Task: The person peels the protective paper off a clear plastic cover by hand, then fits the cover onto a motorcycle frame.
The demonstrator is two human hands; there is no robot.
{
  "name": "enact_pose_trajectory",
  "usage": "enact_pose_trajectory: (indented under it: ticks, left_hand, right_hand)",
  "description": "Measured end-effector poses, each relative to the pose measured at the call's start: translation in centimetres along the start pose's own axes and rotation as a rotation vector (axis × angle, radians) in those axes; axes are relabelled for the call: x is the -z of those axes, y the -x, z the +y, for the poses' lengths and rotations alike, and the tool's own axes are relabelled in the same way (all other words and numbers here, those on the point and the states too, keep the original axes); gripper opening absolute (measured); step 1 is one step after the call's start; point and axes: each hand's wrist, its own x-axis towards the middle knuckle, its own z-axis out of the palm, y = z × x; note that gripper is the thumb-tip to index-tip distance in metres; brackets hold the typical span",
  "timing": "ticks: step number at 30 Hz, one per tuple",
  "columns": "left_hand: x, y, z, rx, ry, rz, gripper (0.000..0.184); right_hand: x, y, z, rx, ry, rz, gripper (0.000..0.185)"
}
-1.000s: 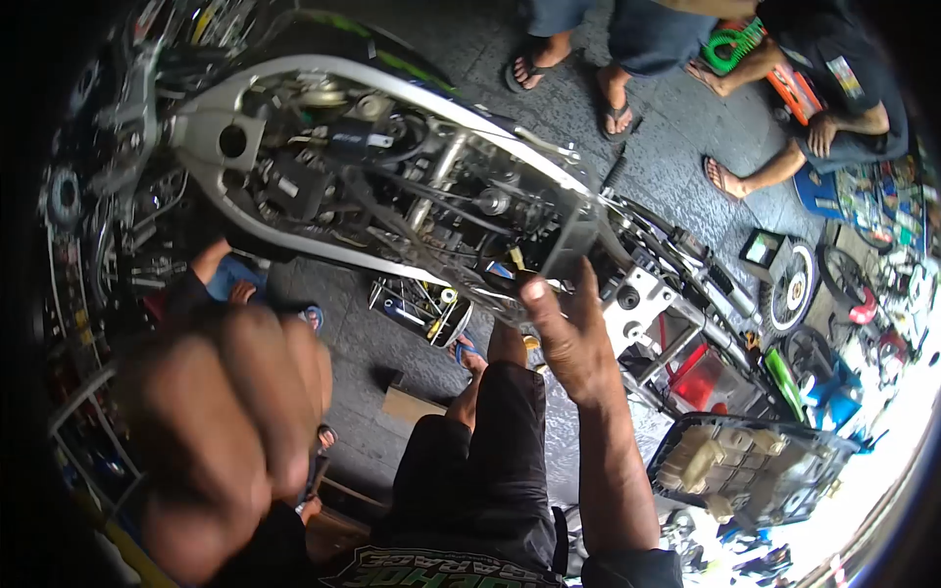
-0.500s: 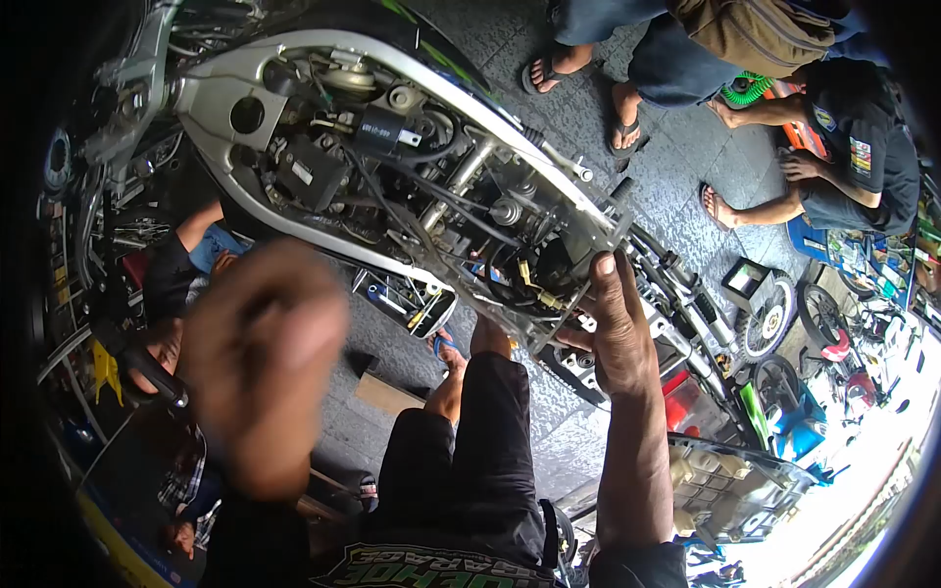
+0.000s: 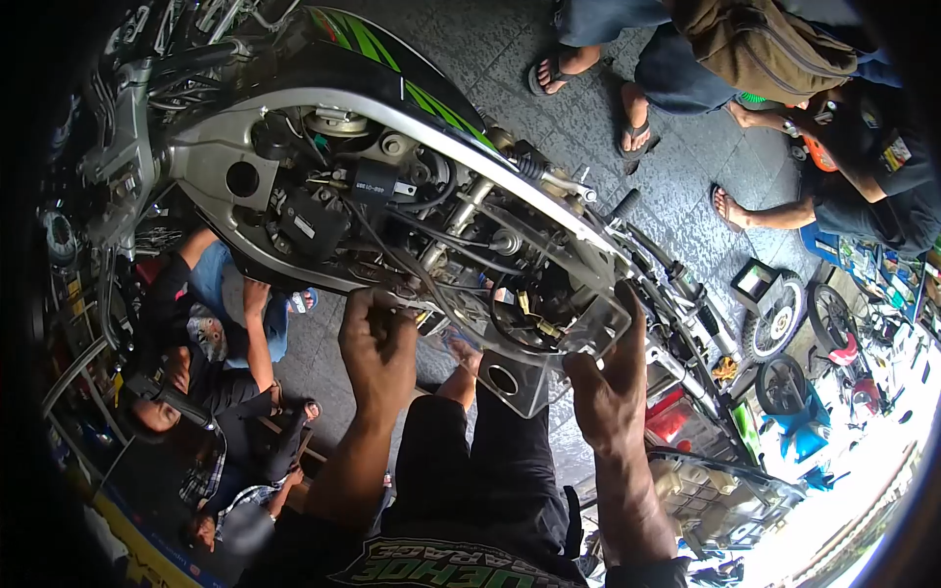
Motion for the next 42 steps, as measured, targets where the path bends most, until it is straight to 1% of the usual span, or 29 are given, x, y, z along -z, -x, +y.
enact_pose_trajectory:
  ticks: [1,2,4,6,7,8,10,11,12,14,17,18,20,22,24,25,28,29,30,31,33,34,36,37,38,39,40,42]
  left_hand:
    - [-0.2,0.5,0.2,0.027,0.161,0.011,0.017]
    - [-0.3,0.8,0.3,0.047,0.211,0.012,0.019]
    - [-0.5,1.5,0.7,0.088,0.312,0.017,0.022]
    - [-0.5,1.9,0.7,0.118,0.319,0.141,0.021]
    - [-0.6,2.0,0.8,0.134,0.359,0.145,0.021]
    - [-0.7,2.0,0.9,0.149,0.399,0.15,0.022]
    - [-0.5,2.3,-1.0,0.123,0.369,0.218,0.022]
    - [-0.3,2.3,-1.5,0.107,0.323,0.205,0.022]
    - [-0.4,2.5,-1.6,0.109,0.318,0.198,0.022]
    - [-0.5,2.4,-1.0,0.062,0.267,0.194,0.021]
    - [-1.0,2.2,-0.4,0.014,0.264,0.212,0.021]
    - [-1.0,2.2,-0.4,0.014,0.263,0.203,0.021]
    - [-0.8,2.5,-0.5,-0.048,0.186,0.257,0.021]
    - [-0.7,2.8,-0.8,-0.02,0.23,0.242,0.021]
    - [-0.9,2.8,-0.4,-0.052,0.169,0.235,0.014]
    - [-0.9,2.8,-0.3,-0.054,0.167,0.239,0.014]
    - [-0.6,3.0,-0.8,-0.044,0.195,0.22,0.014]
    - [-0.4,3.1,-1.2,-0.035,0.201,0.216,0.017]
    - [-0.3,3.1,-1.4,-0.026,0.209,0.211,0.02]
    - [-0.3,3.4,-1.3,-0.024,0.209,0.209,0.02]
    - [-0.6,3.8,-0.8,0.058,0.399,0.255,0.009]
    - [-0.5,4.0,-1.6,0.062,0.399,0.258,0.009]
    - [-0.7,4.1,-5.8,0.306,0.664,0.295,0.015]
    - [-0.7,4.0,-9.4,0.53,0.738,0.299,0.023]
    - [-1.3,3.1,-11.5,0.734,0.703,0.314,0.03]
    - [-1.9,1.5,-11.0,0.946,0.766,0.275,0.035]
    - [-2.6,1.3,-17.1,0.855,1.02,0.152,0.041]
    - [-4.0,-0.4,-18.0,0.87,1.239,-0.031,0.046]
  right_hand:
    - [-0.1,0.1,0.3,0.057,0.045,0.051,0.082]
    - [-0.1,0.2,0.5,0.111,0.092,0.101,0.083]
    - [0.0,0.0,0.4,0.084,0.086,0.078,0.084]
    - [0.1,-0.1,0.6,0.138,0.154,0.037,0.083]
    - [0.0,-0.3,0.5,0.214,0.247,0.027,0.083]
    - [0.0,-0.4,0.6,0.205,0.244,0.034,0.083]
    - [-0.1,-0.5,0.8,0.256,0.266,0.005,0.082]
    - [0.2,-0.6,1.0,0.242,0.343,0.008,0.08]
    - [0.4,-0.6,1.1,0.236,0.34,0.014,0.08]
    - [0.5,-0.6,1.2,0.158,0.32,0.043,0.077]
    - [0.0,0.1,0.5,0.117,0.275,0.094,0.075]
    - [0.2,0.1,0.6,0.105,0.277,0.11,0.076]
    - [0.6,0.0,0.8,0.082,0.28,0.143,0.076]
    - [1.7,-0.2,1.9,0.059,0.303,0.084,0.081]
    - [1.7,-0.3,2.0,0.023,0.307,0.064,0.082]
    - [1.5,-0.3,1.9,0.024,0.299,0.088,0.079]
    - [0.2,-0.6,1.7,0.086,0.362,0.143,0.064]
    - [-0.3,-0.7,1.5,0.089,0.401,0.192,0.057]
    - [-0.6,-0.8,1.4,0.092,0.442,0.242,0.054]
    - [-0.7,-1.0,1.5,0.072,0.388,0.256,0.059]
    - [-0.9,-1.1,1.0,0.065,0.309,0.274,0.054]
    - [-0.8,-1.4,1.1,0.064,0.316,0.283,0.052]
    - [-0.5,-1.4,1.5,0.06,0.332,0.299,0.048]
    - [-0.4,-1.4,1.7,0.062,0.346,0.305,0.047]
    - [-0.5,-1.3,1.6,0.04,0.324,0.302,0.047]
    - [-0.5,-1.3,1.6,0.018,0.302,0.298,0.046]
    - [-1.0,-1.2,1.0,-0.03,0.319,0.328,0.049]
    - [-0.6,-1.4,1.1,-0.048,0.313,0.307,0.058]
